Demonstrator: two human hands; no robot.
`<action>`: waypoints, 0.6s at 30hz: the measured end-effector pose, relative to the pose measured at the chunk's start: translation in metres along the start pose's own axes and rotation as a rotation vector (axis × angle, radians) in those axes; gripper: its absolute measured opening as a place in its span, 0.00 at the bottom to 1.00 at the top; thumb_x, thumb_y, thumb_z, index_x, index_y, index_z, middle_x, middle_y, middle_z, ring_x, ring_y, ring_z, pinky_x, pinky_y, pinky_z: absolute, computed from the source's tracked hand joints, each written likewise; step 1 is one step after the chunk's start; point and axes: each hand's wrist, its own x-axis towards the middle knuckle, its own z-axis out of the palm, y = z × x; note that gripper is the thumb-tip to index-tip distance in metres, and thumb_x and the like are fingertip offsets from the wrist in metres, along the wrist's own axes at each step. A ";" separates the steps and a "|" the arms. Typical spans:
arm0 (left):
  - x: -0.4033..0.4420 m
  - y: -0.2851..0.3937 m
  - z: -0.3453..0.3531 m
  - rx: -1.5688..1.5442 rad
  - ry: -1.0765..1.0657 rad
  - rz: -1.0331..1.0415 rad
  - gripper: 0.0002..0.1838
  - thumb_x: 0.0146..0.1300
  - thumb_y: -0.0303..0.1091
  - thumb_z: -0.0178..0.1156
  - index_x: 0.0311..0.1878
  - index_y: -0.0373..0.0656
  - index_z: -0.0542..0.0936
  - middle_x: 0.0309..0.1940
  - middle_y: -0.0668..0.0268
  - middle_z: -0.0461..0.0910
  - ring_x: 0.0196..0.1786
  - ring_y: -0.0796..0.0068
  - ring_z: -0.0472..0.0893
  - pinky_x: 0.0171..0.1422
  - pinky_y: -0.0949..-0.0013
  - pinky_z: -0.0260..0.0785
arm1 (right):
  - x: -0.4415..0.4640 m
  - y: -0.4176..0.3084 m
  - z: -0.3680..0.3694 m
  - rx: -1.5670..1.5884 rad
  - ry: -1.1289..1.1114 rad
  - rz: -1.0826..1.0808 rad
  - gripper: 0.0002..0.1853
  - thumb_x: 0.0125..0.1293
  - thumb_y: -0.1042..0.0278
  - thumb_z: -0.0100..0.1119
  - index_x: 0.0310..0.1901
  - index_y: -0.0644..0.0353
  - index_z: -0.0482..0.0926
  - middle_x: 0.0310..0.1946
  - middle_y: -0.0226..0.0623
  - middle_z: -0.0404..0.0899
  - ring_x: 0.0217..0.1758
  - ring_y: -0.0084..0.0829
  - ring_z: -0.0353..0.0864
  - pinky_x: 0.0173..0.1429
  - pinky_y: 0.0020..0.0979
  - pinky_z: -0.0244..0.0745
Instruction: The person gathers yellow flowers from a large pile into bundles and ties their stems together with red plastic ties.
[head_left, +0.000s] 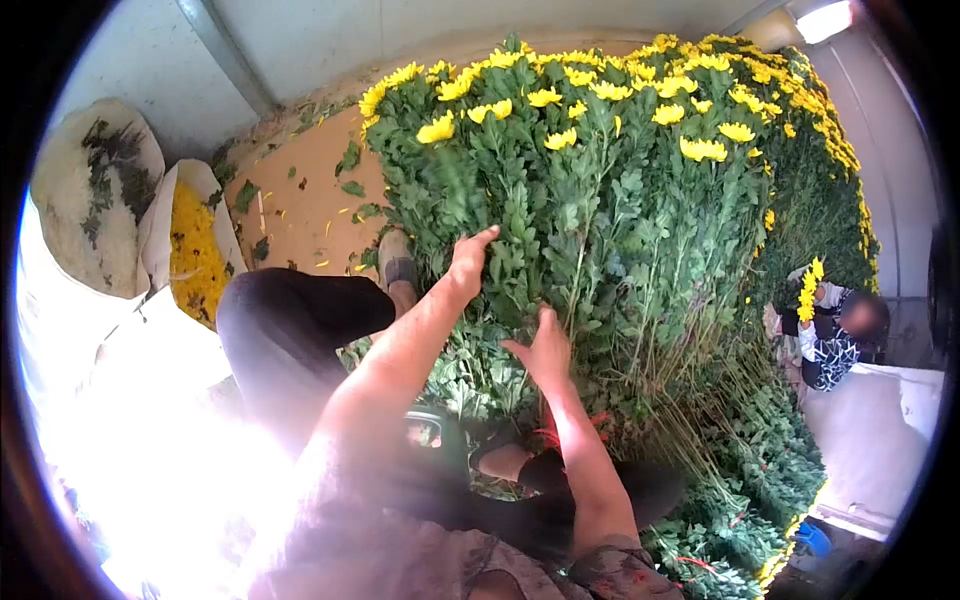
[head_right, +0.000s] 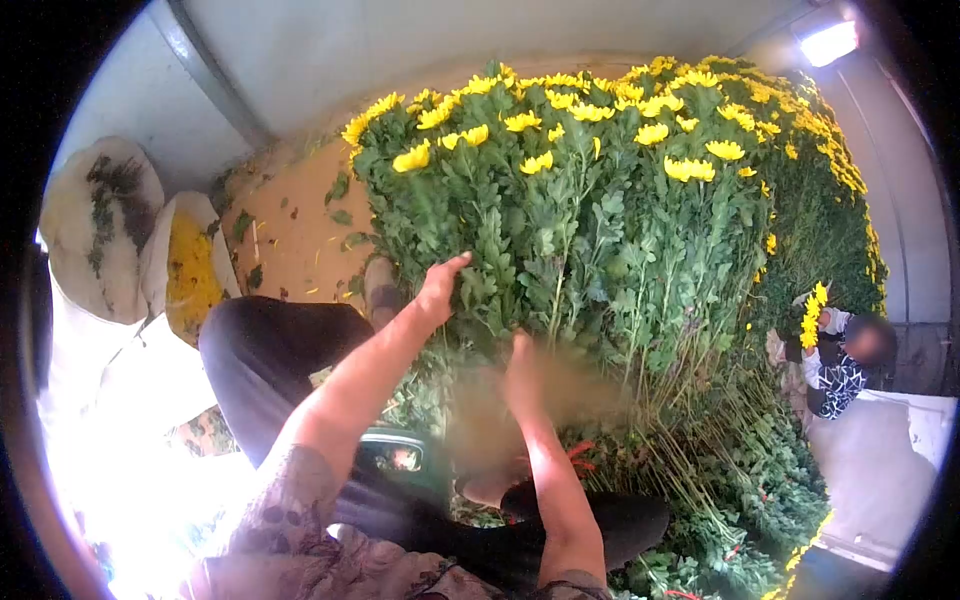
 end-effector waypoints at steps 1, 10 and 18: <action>-0.012 -0.006 0.000 0.450 0.192 0.403 0.20 0.62 0.46 0.57 0.49 0.41 0.77 0.45 0.56 0.81 0.49 0.59 0.79 0.58 0.56 0.69 | -0.002 -0.010 -0.009 0.136 -0.156 0.153 0.37 0.55 0.64 0.68 0.62 0.68 0.60 0.58 0.53 0.69 0.59 0.45 0.72 0.62 0.41 0.66; -0.053 -0.036 -0.032 0.203 0.141 0.337 0.23 0.51 0.40 0.64 0.48 0.39 0.77 0.47 0.58 0.78 0.51 0.57 0.77 0.60 0.54 0.67 | 0.041 0.034 0.024 0.375 -0.022 0.327 0.34 0.64 0.49 0.57 0.66 0.63 0.63 0.62 0.52 0.68 0.64 0.44 0.69 0.64 0.38 0.64; -0.047 -0.031 -0.041 0.208 0.245 0.327 0.21 0.46 0.35 0.68 0.45 0.40 0.79 0.43 0.60 0.79 0.46 0.60 0.76 0.54 0.55 0.70 | 0.034 -0.016 0.005 -0.043 0.302 0.155 0.30 0.60 0.56 0.65 0.58 0.65 0.69 0.55 0.48 0.73 0.60 0.44 0.70 0.62 0.41 0.65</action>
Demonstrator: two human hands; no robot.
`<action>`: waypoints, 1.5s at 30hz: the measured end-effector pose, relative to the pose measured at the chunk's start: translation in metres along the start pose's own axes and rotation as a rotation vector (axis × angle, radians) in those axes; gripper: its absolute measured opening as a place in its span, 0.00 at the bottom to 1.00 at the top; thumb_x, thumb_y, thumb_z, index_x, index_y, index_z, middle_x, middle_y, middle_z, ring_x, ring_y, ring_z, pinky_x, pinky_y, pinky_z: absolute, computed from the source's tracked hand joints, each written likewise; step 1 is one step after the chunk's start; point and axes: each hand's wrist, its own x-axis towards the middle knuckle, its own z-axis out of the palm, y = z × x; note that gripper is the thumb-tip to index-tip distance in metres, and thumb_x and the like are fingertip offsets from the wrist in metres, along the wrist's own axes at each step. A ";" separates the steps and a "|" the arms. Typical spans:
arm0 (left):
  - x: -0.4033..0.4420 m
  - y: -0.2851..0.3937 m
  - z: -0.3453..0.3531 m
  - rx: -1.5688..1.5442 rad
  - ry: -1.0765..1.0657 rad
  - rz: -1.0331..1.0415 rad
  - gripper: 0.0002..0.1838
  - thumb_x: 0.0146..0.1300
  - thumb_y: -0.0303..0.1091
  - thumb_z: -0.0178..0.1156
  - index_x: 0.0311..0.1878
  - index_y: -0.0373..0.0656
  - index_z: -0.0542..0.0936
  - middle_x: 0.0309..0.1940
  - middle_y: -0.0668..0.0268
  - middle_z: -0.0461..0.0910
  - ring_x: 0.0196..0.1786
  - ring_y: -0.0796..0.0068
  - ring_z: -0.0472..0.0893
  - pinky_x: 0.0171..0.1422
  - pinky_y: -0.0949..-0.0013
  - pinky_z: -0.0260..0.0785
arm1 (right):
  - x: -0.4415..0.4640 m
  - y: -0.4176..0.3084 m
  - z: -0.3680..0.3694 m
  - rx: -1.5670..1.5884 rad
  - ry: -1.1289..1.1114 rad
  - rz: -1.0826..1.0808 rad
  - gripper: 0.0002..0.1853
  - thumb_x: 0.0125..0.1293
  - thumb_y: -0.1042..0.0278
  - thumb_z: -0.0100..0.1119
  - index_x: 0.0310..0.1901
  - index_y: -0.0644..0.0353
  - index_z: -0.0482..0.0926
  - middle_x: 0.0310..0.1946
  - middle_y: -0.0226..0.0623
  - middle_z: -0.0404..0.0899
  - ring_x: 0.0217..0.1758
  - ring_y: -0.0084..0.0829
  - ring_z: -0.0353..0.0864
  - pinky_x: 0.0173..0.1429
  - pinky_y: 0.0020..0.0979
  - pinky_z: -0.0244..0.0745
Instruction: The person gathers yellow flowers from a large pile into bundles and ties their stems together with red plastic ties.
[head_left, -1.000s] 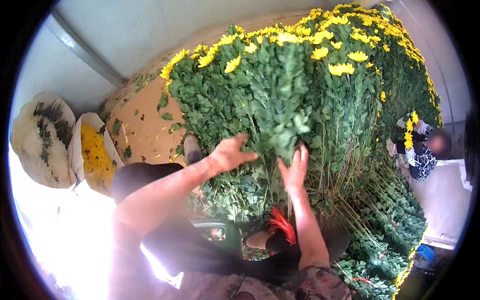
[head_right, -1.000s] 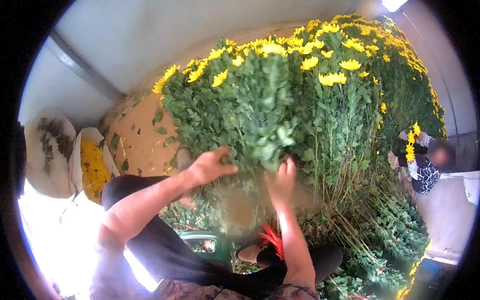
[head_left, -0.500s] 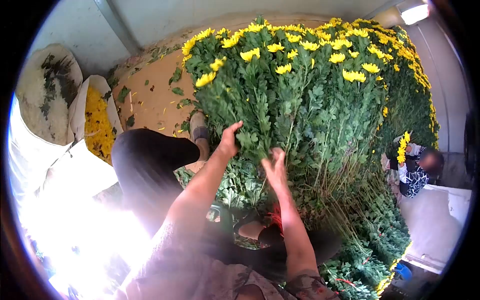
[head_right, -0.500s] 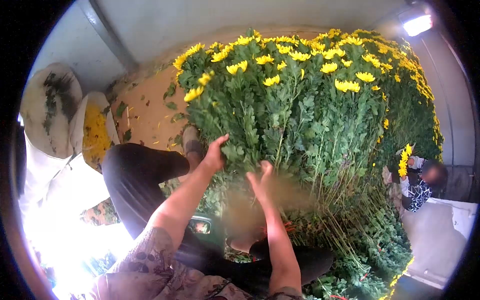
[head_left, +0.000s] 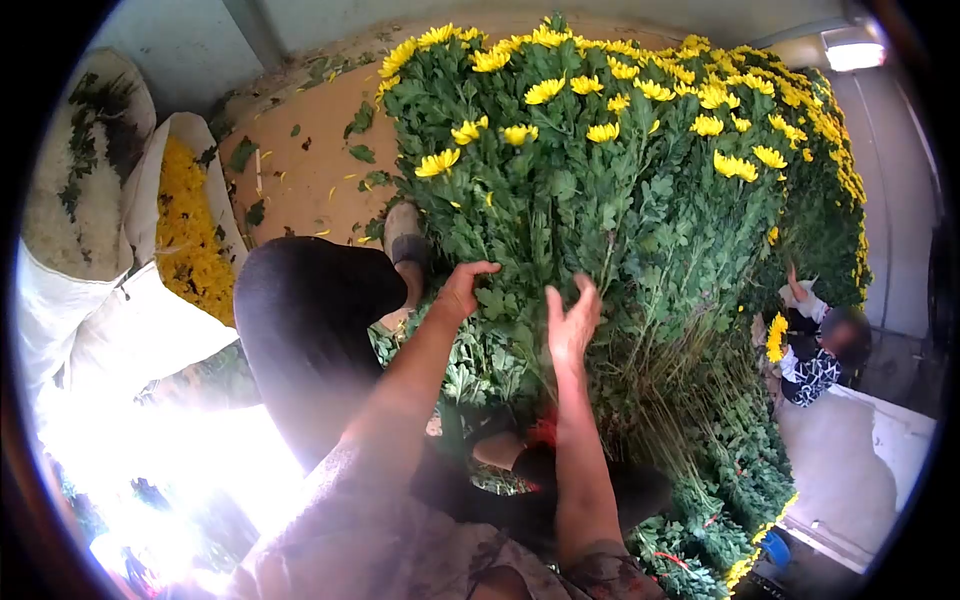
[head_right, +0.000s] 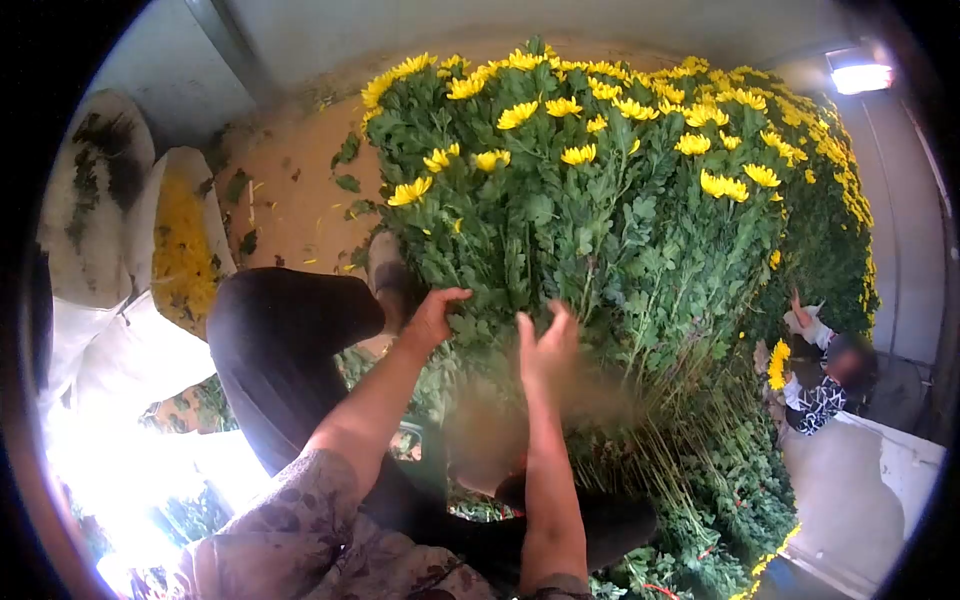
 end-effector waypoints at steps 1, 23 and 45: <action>-0.003 0.001 0.002 0.093 -0.044 -0.032 0.21 0.46 0.35 0.68 0.45 0.40 0.79 0.43 0.60 0.78 0.46 0.61 0.76 0.53 0.55 0.70 | 0.002 -0.008 -0.001 0.039 0.101 -0.127 0.32 0.60 0.54 0.64 0.60 0.64 0.67 0.56 0.46 0.72 0.58 0.45 0.72 0.59 0.41 0.67; 0.063 0.002 -0.041 0.024 0.322 0.281 0.58 0.47 0.37 0.72 0.75 0.46 0.43 0.74 0.53 0.45 0.72 0.51 0.54 0.70 0.40 0.51 | 0.007 -0.021 0.054 -0.004 -0.051 -0.493 0.24 0.59 0.61 0.63 0.56 0.56 0.72 0.53 0.46 0.69 0.60 0.47 0.65 0.57 0.46 0.67; 0.054 -0.003 0.000 -0.097 0.166 0.237 0.24 0.59 0.43 0.64 0.55 0.39 0.76 0.52 0.57 0.77 0.54 0.57 0.75 0.60 0.51 0.65 | 0.014 0.011 0.064 0.456 -0.371 0.156 0.28 0.70 0.53 0.52 0.60 0.71 0.67 0.58 0.51 0.72 0.61 0.41 0.69 0.64 0.34 0.61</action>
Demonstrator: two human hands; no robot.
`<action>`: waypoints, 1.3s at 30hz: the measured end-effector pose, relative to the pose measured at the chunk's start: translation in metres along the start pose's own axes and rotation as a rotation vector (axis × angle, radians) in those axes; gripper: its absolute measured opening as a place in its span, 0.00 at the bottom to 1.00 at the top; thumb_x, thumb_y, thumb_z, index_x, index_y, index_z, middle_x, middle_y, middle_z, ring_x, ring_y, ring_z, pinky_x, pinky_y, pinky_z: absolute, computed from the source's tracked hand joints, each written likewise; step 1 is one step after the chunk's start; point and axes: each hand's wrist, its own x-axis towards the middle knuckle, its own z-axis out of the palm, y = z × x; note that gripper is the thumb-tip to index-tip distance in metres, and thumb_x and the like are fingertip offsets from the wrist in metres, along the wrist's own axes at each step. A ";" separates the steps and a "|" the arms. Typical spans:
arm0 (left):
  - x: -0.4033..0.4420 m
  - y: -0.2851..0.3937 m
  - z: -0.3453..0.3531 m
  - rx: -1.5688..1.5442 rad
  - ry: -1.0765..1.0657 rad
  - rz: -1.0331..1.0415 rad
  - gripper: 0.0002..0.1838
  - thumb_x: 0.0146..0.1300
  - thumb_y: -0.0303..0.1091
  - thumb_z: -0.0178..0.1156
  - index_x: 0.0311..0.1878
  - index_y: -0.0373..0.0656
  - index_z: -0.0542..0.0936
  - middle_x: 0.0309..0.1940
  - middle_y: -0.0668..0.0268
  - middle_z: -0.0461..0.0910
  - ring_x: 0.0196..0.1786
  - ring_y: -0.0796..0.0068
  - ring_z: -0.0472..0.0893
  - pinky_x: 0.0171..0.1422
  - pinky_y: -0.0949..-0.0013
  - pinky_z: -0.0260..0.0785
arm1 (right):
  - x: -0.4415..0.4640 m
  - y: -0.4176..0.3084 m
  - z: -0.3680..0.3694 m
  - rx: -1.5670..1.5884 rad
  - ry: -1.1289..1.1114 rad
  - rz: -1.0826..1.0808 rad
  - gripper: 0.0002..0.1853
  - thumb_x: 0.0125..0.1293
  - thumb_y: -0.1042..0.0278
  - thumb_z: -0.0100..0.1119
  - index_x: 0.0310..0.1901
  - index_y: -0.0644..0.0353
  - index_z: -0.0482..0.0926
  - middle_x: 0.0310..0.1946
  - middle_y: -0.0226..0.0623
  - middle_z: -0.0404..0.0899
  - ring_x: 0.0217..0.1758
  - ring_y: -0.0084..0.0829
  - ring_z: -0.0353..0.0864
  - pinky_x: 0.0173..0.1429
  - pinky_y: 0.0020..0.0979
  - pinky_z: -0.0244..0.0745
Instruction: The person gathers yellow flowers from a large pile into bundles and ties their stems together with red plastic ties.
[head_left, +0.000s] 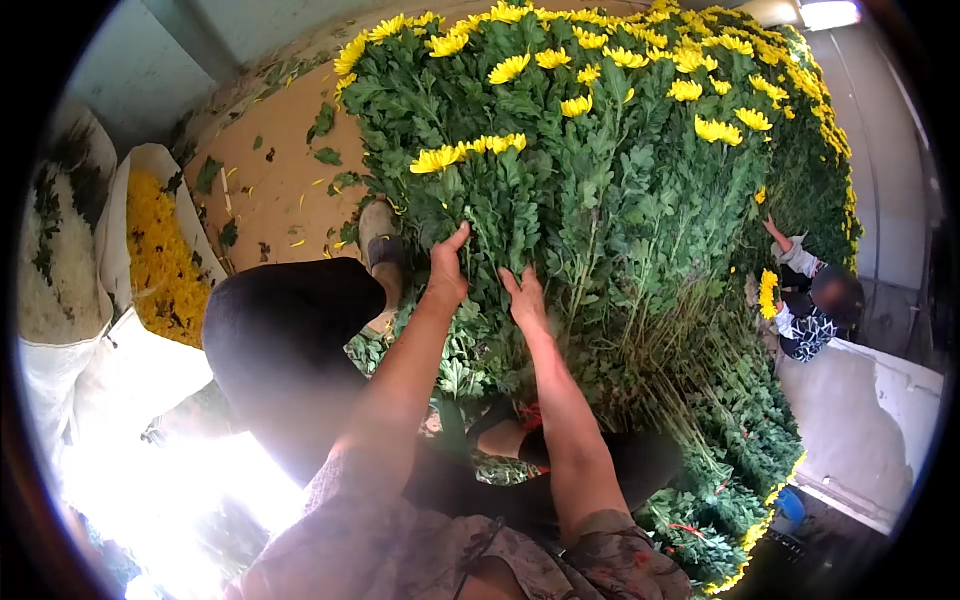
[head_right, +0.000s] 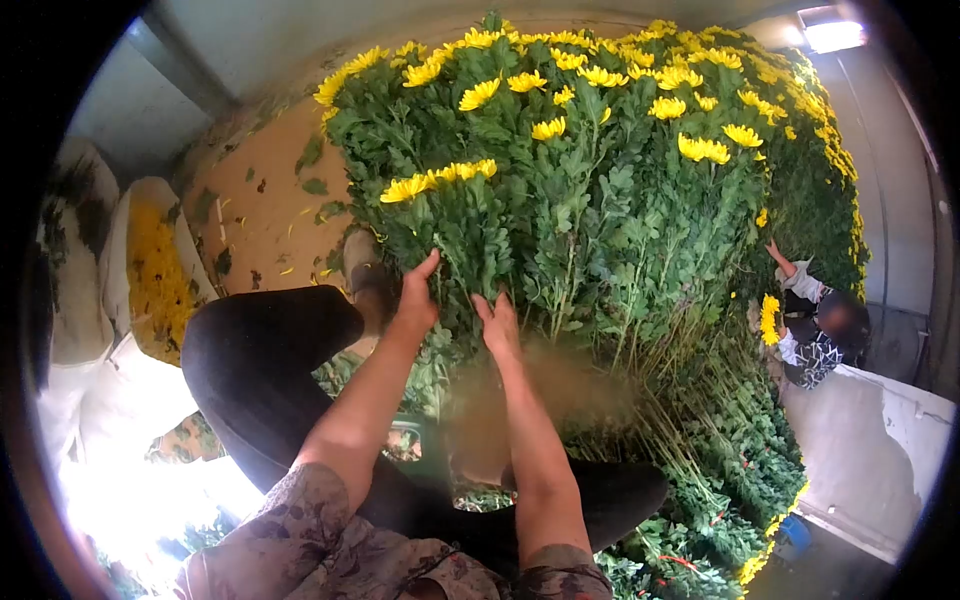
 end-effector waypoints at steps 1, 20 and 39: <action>-0.005 0.000 0.000 0.005 -0.002 -0.005 0.24 0.59 0.43 0.64 0.55 0.39 0.76 0.52 0.57 0.77 0.54 0.57 0.75 0.60 0.51 0.65 | 0.000 0.010 0.003 0.002 0.005 0.004 0.28 0.70 0.53 0.52 0.60 0.71 0.67 0.58 0.51 0.72 0.61 0.41 0.69 0.64 0.34 0.61; -0.018 0.033 0.027 0.381 -0.268 -0.117 0.43 0.39 0.44 0.76 0.61 0.39 0.72 0.62 0.51 0.69 0.66 0.52 0.65 0.68 0.43 0.50 | 0.027 0.005 -0.092 -0.236 0.654 -0.254 0.19 0.61 0.65 0.61 0.53 0.58 0.72 0.45 0.47 0.79 0.46 0.49 0.78 0.50 0.43 0.73; 0.005 0.000 0.020 0.397 -0.258 -0.108 0.46 0.45 0.55 0.67 0.68 0.47 0.66 0.73 0.54 0.52 0.74 0.47 0.47 0.70 0.33 0.33 | -0.041 0.048 -0.038 0.396 0.357 -0.045 0.16 0.61 0.78 0.59 0.52 0.62 0.76 0.41 0.31 0.80 0.40 0.23 0.77 0.46 0.26 0.72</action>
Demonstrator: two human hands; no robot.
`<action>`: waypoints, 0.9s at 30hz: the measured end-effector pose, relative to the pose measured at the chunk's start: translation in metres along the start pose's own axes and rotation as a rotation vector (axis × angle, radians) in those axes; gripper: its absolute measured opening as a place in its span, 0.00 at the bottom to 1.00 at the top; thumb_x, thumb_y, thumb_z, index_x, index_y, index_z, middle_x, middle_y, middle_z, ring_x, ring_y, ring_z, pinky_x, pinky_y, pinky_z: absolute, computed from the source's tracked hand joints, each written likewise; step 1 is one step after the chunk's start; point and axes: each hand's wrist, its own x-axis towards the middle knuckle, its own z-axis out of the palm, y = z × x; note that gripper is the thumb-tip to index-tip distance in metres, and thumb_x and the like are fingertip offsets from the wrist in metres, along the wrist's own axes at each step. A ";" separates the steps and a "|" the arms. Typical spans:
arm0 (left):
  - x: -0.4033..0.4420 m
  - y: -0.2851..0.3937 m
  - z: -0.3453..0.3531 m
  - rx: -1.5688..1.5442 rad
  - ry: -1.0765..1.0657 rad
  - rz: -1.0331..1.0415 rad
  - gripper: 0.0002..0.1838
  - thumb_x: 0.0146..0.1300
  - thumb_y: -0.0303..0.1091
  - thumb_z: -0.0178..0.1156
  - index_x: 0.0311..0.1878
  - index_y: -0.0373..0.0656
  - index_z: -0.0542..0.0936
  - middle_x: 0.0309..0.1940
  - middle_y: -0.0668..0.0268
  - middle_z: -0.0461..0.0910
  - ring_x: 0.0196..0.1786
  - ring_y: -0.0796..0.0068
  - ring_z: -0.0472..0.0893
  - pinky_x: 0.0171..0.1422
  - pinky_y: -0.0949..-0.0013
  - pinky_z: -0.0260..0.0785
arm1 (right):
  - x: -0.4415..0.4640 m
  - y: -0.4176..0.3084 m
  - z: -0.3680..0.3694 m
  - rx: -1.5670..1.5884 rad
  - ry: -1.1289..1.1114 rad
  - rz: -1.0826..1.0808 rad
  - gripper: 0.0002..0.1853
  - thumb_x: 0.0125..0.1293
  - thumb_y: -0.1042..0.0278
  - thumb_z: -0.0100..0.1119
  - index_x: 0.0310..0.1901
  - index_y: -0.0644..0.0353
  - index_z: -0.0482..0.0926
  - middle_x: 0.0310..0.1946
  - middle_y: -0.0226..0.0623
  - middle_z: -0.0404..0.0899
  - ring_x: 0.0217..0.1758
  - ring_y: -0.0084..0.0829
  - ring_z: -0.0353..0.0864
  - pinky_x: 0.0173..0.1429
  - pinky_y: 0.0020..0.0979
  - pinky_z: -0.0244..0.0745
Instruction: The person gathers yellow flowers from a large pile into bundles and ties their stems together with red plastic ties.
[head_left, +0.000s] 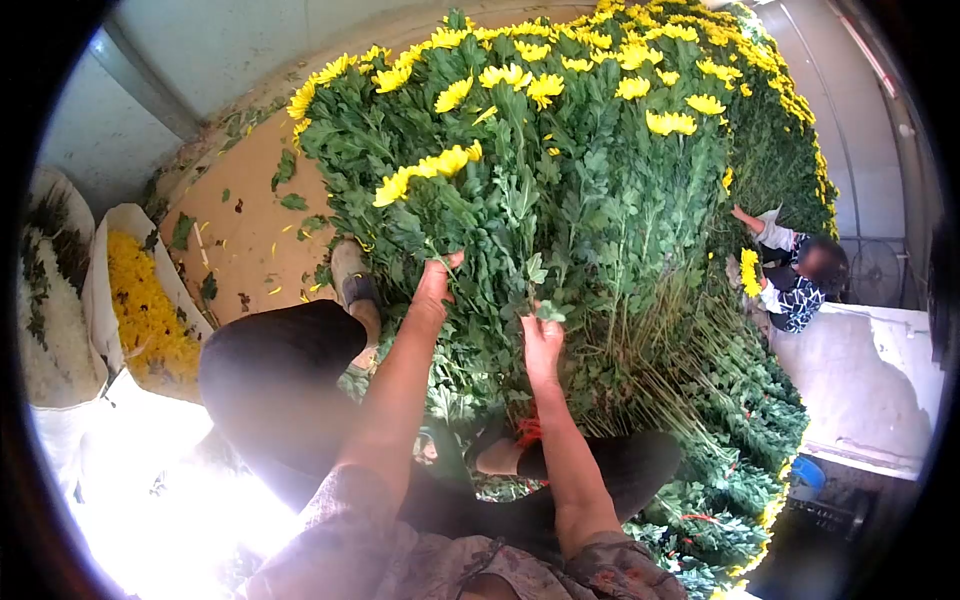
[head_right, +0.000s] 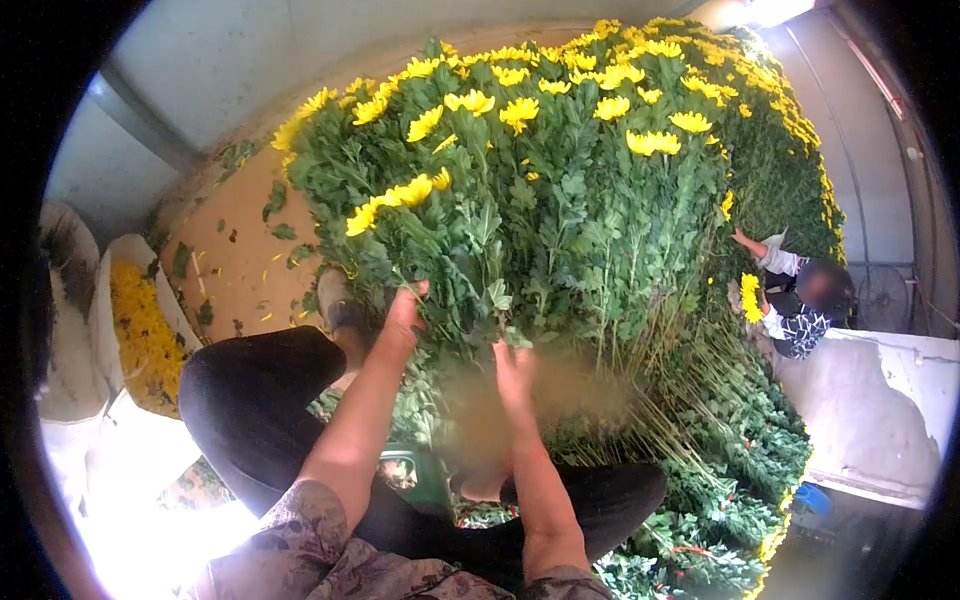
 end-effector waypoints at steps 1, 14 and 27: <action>-0.008 0.006 0.006 0.001 0.000 0.000 0.46 0.45 0.55 0.67 0.68 0.47 0.66 0.73 0.54 0.52 0.74 0.47 0.47 0.70 0.33 0.33 | 0.000 0.004 0.004 0.139 0.044 -0.033 0.16 0.61 0.78 0.60 0.52 0.62 0.76 0.39 0.30 0.80 0.39 0.23 0.77 0.46 0.26 0.72; 0.023 0.003 0.004 0.091 -0.003 0.017 0.22 0.44 0.36 0.71 0.45 0.38 0.82 0.57 0.54 0.72 0.64 0.56 0.66 0.67 0.44 0.52 | -0.001 -0.007 0.013 -0.033 0.030 0.019 0.09 0.63 0.74 0.60 0.44 0.61 0.80 0.34 0.26 0.78 0.36 0.17 0.72 0.40 0.23 0.67; -0.023 0.037 -0.004 -0.261 -0.347 -0.011 0.11 0.55 0.30 0.59 0.41 0.38 0.81 0.39 0.62 0.82 0.41 0.66 0.81 0.49 0.63 0.73 | 0.041 -0.123 -0.019 -0.775 -0.028 -0.281 0.35 0.60 0.52 0.61 0.66 0.59 0.64 0.68 0.50 0.60 0.70 0.46 0.59 0.71 0.45 0.59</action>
